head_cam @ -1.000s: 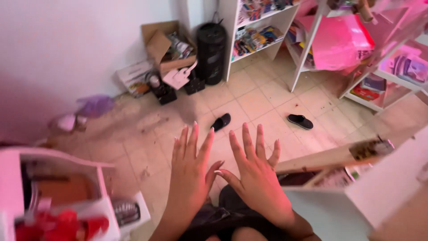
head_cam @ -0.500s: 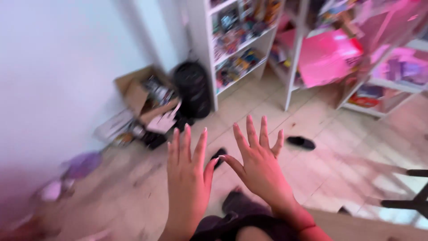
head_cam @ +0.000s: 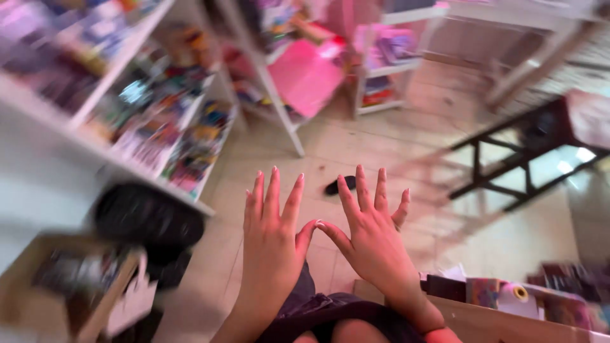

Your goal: Inspecting a small book and highlighting specific lines on a paper document at a desk.

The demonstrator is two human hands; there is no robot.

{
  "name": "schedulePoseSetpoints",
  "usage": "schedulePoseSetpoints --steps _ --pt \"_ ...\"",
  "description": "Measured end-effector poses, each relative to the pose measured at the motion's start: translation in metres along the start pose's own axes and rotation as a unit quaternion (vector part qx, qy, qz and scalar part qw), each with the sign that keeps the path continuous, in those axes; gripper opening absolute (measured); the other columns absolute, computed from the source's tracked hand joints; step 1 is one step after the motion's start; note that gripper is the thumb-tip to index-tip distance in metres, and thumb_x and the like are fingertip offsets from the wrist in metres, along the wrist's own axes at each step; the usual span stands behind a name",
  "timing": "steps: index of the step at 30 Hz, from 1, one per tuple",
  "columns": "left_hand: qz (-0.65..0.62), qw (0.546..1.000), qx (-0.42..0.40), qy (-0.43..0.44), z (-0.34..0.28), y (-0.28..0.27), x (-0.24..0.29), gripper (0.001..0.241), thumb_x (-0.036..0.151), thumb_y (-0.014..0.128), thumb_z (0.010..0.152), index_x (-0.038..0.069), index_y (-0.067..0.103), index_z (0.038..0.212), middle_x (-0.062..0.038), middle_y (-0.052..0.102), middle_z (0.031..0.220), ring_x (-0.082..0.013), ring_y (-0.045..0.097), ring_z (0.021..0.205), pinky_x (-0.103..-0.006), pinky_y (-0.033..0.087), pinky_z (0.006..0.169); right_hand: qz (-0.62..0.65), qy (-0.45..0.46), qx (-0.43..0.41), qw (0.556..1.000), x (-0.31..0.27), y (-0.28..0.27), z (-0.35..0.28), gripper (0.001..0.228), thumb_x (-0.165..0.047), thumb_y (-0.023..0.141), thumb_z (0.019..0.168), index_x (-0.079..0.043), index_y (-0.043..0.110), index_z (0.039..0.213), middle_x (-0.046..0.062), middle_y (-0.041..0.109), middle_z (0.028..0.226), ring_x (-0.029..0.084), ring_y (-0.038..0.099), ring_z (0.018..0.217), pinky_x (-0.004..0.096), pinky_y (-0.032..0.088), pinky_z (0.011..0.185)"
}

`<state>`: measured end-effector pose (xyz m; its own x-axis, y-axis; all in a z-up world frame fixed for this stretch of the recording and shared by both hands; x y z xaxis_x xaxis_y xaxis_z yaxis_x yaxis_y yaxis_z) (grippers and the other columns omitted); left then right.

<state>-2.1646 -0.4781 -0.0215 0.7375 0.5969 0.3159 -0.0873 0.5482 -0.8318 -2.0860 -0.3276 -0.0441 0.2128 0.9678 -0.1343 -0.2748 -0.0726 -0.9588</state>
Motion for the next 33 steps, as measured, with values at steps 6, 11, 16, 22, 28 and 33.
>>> schedulePoseSetpoints --steps 6,11,16,22,28,33 --pt "-0.068 0.988 -0.056 0.127 0.113 0.055 -0.006 0.076 0.038 0.073 0.091 0.017 0.041 0.156 -0.021 0.032 0.164 -0.0429 0.027 0.153 -0.0551 0.026 0.122 -0.038 0.152 0.014 0.988 0.052 0.000 0.056 0.085 -0.070 0.038 0.099 -0.017 0.025 0.164 0.015 0.014 0.172 0.046 0.001 0.155 0.072 -0.003 0.113" --pt "-0.124 0.962 -0.089 0.226 0.199 0.095 0.005 0.075 0.044 0.072 0.092 0.017 0.042 0.156 -0.020 0.034 0.164 -0.0413 0.027 0.154 -0.0554 0.026 0.123 -0.056 0.291 0.025 0.955 0.087 -0.008 0.088 0.086 -0.072 0.038 0.098 -0.018 0.026 0.164 0.014 0.014 0.172 0.045 0.000 0.156 0.072 -0.004 0.113" --pt "-0.190 0.926 -0.150 0.289 0.255 0.128 0.033 0.074 0.041 0.073 0.090 0.017 0.044 0.154 -0.020 0.035 0.164 -0.0417 0.027 0.153 -0.0550 0.026 0.122 -0.076 0.418 0.012 0.905 0.128 -0.007 0.099 0.088 -0.077 0.036 0.095 -0.020 0.032 0.161 0.016 0.022 0.168 0.046 0.009 0.154 0.076 0.003 0.108" --pt "-0.234 0.889 -0.191 0.345 0.298 0.179 0.088 0.071 0.040 0.070 0.093 0.015 0.045 0.154 -0.023 0.037 0.161 -0.0440 0.028 0.152 -0.0552 0.027 0.121 -0.019 0.498 0.147 0.855 0.180 -0.032 0.099 0.073 -0.061 0.048 0.096 -0.013 0.049 0.151 0.011 0.048 0.159 0.035 0.039 0.149 0.069 0.013 0.113" --pt "-0.256 0.848 -0.216 0.412 0.329 0.226 0.176 0.073 0.037 0.072 0.091 0.014 0.044 0.154 -0.024 0.034 0.163 -0.0456 0.023 0.154 -0.0561 0.024 0.122 -0.028 0.534 0.142 0.833 0.265 -0.047 0.084 0.071 -0.060 0.049 0.096 -0.016 0.049 0.151 0.010 0.048 0.159 0.035 0.040 0.148 0.072 0.017 0.110" --pt "-0.298 0.816 -0.216 0.445 0.360 0.249 0.280 0.068 0.036 0.068 0.097 0.016 0.042 0.156 -0.021 0.031 0.166 -0.0436 0.022 0.155 -0.0567 0.025 0.123 -0.070 0.553 0.171 0.812 0.336 -0.097 0.058 0.066 -0.055 0.050 0.099 -0.013 0.051 0.150 0.011 0.050 0.158 0.034 0.040 0.149 0.070 0.016 0.113"
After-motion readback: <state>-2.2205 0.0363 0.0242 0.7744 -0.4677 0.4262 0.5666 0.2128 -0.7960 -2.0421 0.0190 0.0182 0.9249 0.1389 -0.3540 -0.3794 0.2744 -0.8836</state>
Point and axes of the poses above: each hand's wrist, its own z-axis towards the middle knuckle, its own y-axis out of the palm, x = y × z, the point moved 3 cm from there along z, towards the middle knuckle
